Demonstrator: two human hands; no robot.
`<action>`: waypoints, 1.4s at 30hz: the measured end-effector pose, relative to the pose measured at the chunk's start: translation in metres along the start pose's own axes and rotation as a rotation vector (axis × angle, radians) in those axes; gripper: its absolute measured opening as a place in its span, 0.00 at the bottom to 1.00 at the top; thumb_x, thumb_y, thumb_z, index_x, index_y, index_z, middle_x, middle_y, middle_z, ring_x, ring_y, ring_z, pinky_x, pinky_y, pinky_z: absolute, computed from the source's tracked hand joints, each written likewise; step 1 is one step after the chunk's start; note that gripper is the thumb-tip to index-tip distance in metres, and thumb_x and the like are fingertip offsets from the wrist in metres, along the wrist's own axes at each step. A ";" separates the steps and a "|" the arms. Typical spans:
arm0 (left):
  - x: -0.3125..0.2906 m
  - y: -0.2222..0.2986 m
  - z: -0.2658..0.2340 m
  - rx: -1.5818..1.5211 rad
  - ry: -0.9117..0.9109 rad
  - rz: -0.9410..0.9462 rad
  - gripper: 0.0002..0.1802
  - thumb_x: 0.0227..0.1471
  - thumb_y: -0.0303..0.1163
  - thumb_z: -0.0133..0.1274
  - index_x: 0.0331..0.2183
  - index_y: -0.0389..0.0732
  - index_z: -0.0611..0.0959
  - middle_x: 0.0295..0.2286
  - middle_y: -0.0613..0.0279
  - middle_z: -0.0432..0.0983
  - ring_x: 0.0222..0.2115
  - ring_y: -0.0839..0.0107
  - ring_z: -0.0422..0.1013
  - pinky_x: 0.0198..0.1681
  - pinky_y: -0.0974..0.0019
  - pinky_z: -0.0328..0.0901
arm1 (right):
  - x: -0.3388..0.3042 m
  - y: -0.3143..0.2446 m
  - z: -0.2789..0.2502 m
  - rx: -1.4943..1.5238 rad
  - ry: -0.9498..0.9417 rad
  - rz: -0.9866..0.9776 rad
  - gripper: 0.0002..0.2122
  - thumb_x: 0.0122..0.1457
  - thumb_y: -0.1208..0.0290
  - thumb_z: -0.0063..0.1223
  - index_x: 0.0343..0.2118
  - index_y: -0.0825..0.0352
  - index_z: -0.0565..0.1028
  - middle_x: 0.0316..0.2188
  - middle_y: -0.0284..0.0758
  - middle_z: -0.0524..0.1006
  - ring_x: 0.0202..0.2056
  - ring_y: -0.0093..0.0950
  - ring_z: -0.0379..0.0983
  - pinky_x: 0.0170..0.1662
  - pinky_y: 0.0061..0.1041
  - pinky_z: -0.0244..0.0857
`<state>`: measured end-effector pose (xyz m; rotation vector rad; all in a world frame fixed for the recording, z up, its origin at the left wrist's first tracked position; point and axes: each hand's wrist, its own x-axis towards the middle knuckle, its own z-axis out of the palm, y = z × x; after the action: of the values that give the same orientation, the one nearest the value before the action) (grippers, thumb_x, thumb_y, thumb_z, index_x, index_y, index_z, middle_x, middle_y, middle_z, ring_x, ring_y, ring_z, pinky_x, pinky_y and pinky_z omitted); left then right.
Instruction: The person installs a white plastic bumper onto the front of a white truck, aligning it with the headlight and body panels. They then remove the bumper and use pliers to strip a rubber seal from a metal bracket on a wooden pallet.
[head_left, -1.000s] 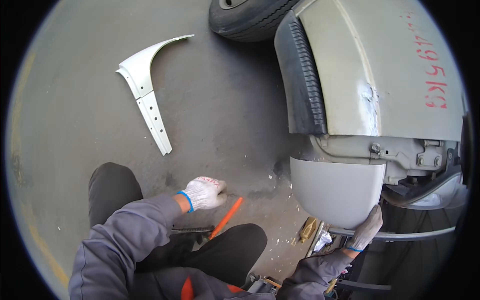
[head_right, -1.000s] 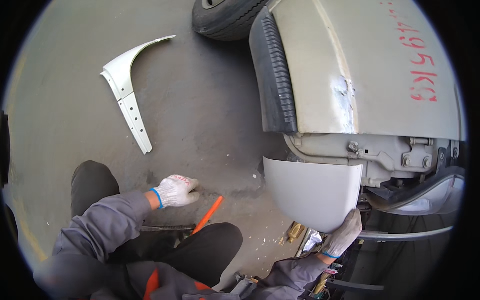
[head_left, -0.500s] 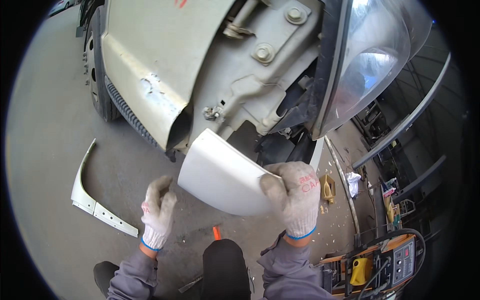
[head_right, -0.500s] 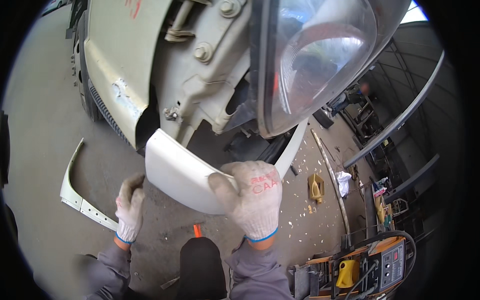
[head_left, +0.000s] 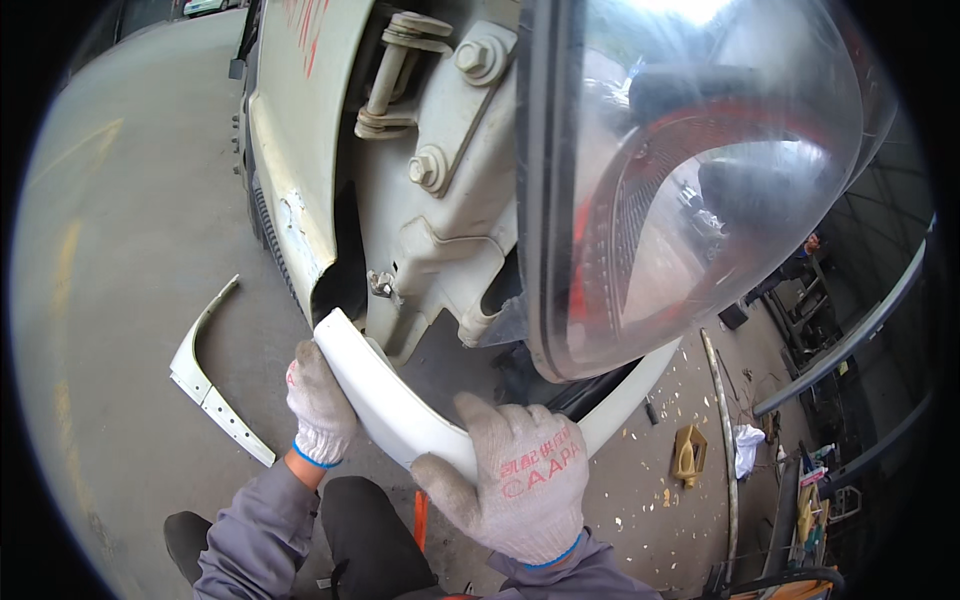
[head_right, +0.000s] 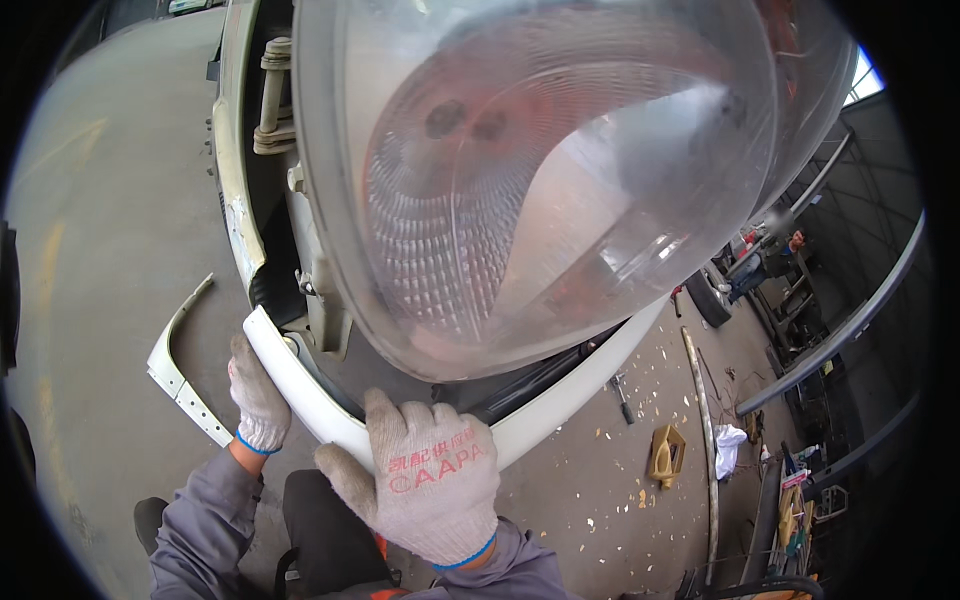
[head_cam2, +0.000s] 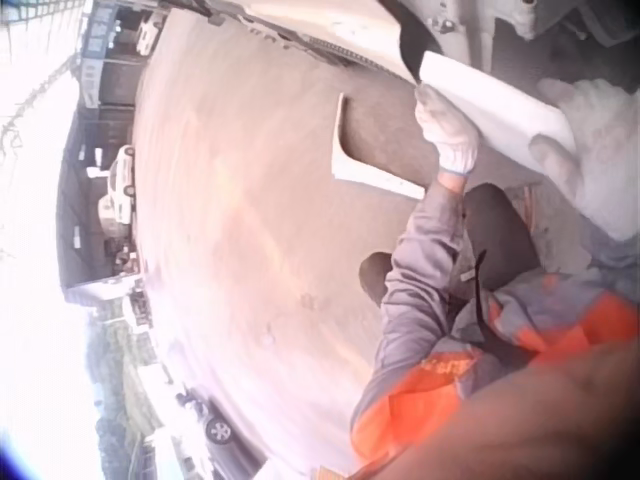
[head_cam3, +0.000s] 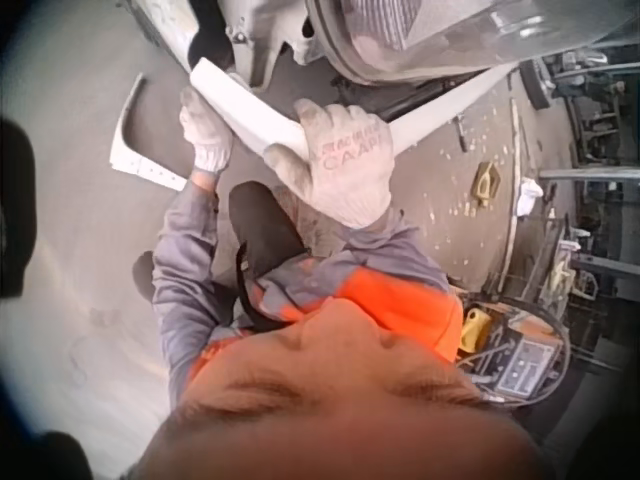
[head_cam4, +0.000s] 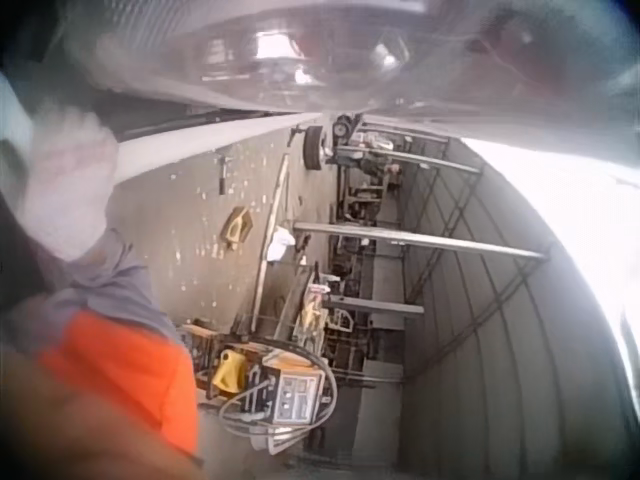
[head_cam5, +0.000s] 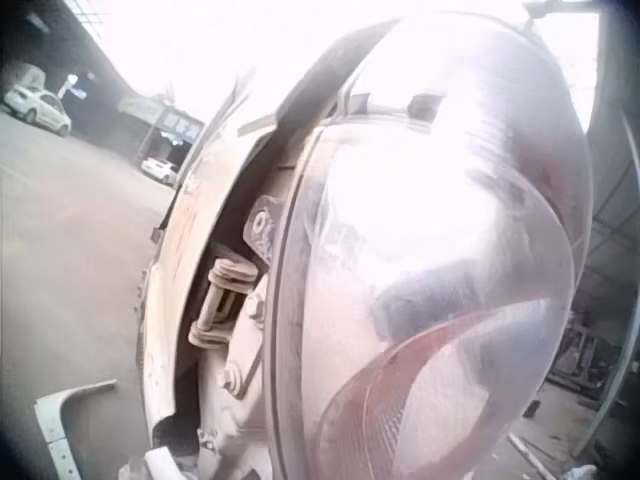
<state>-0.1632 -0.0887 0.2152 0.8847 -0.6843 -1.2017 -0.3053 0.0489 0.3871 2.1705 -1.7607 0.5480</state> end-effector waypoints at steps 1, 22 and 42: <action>-0.003 0.009 0.000 0.048 -0.027 0.024 0.34 0.70 0.62 0.40 0.40 0.40 0.83 0.31 0.64 0.81 0.32 0.73 0.75 0.36 0.64 0.70 | 0.000 0.003 0.001 0.001 0.018 -0.028 0.29 0.56 0.43 0.63 0.48 0.66 0.78 0.28 0.36 0.75 0.30 0.37 0.72 0.35 0.40 0.64; 0.004 -0.053 -0.080 0.295 -0.387 -0.172 0.23 0.74 0.38 0.42 0.60 0.32 0.75 0.50 0.58 0.79 0.50 0.74 0.73 0.53 0.68 0.67 | -0.004 0.020 -0.005 0.032 -0.095 -0.156 0.31 0.59 0.45 0.60 0.58 0.64 0.76 0.20 0.33 0.69 0.22 0.35 0.69 0.28 0.38 0.63; 0.018 0.006 -0.092 0.781 -0.913 -0.312 0.37 0.65 0.42 0.53 0.67 0.32 0.64 0.58 0.44 0.74 0.58 0.53 0.72 0.60 0.58 0.67 | -0.012 0.012 -0.002 0.008 -0.076 0.017 0.37 0.61 0.30 0.46 0.49 0.67 0.82 0.24 0.38 0.70 0.26 0.40 0.66 0.34 0.41 0.59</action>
<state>-0.0789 -0.0865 0.1741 1.0775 -1.8938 -1.6542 -0.3196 0.0570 0.3830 2.2112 -1.8205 0.4832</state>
